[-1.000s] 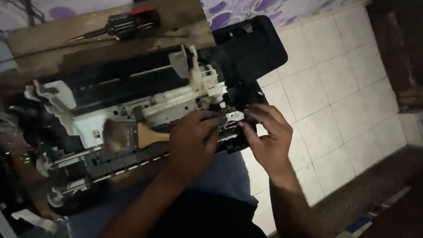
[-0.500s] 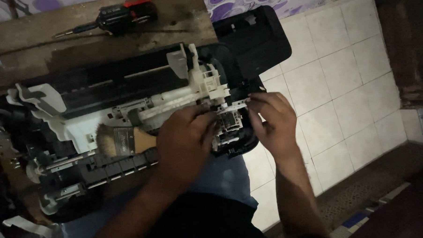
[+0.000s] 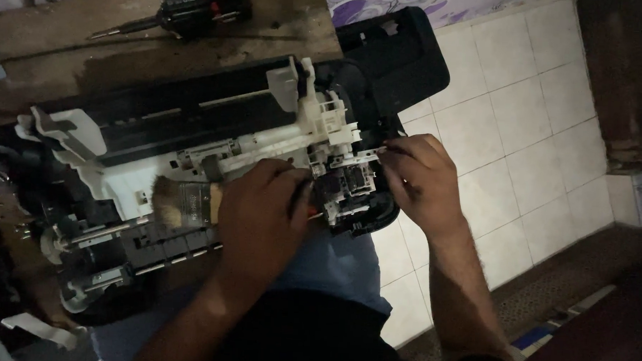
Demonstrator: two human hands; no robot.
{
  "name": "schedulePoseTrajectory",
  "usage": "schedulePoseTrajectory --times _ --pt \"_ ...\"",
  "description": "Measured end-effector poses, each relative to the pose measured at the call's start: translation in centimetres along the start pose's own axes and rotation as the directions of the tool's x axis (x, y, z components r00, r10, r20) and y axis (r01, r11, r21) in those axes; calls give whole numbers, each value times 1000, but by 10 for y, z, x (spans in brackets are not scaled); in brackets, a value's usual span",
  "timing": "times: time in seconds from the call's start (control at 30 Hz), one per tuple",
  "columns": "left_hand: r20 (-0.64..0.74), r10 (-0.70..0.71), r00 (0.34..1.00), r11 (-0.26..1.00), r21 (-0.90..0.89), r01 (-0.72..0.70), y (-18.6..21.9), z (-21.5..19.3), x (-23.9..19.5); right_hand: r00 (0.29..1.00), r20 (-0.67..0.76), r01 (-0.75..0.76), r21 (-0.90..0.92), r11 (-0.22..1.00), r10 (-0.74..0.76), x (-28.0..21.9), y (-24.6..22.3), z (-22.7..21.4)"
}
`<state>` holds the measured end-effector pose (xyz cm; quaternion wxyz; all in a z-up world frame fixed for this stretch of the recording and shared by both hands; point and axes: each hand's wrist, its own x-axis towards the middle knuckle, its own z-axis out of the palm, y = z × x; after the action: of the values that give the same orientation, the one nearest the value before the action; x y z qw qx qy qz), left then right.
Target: The person cleans the internal components of a disassembled printer using a paintbrush and a cloth. They brush away dust from the gears and mechanisms, then wipe the parts with a cloth to remove residue.
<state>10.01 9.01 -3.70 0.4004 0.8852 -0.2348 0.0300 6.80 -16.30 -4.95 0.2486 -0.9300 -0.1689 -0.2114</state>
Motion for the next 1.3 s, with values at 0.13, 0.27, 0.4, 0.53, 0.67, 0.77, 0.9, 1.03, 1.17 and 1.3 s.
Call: schedulePoseTrajectory --times 0.13,0.27,0.4,0.53,0.67,0.77,0.9,1.03,1.17,1.3 --pt "-23 59 998 997 55 -58 -9 8 -6 999 9 36 -8 999 -36 -1 4 5" --pt "-2 33 999 999 27 -33 -2 2 -4 998 36 46 -4 999 -46 0 2 8" --pt "74 8 997 998 62 -13 1 -2 -3 996 68 69 -74 995 -64 5 -3 3" --pt "44 84 995 993 81 -87 -2 5 -4 998 63 25 -111 993 -18 -4 1 5" --pt "93 90 992 989 113 -100 4 8 -2 997 74 20 -139 990 -10 -6 1 6" --pt "131 59 990 976 201 -85 10 12 -3 998 68 3 -131 991 6 -7 -1 6" --pt "41 128 991 952 274 -135 7 26 -8 999 41 -27 -139 990 33 -10 3 7" --pt "-8 150 989 942 304 -140 9 29 -8 999 37 -23 -139 990 28 -13 7 8" --pt "26 135 990 940 313 -137 13 28 -6 998 52 -11 -139 990 18 -11 8 10" --pt "16 153 988 937 315 -150 8 39 -7 997 71 30 -174 984 -18 -7 6 10"
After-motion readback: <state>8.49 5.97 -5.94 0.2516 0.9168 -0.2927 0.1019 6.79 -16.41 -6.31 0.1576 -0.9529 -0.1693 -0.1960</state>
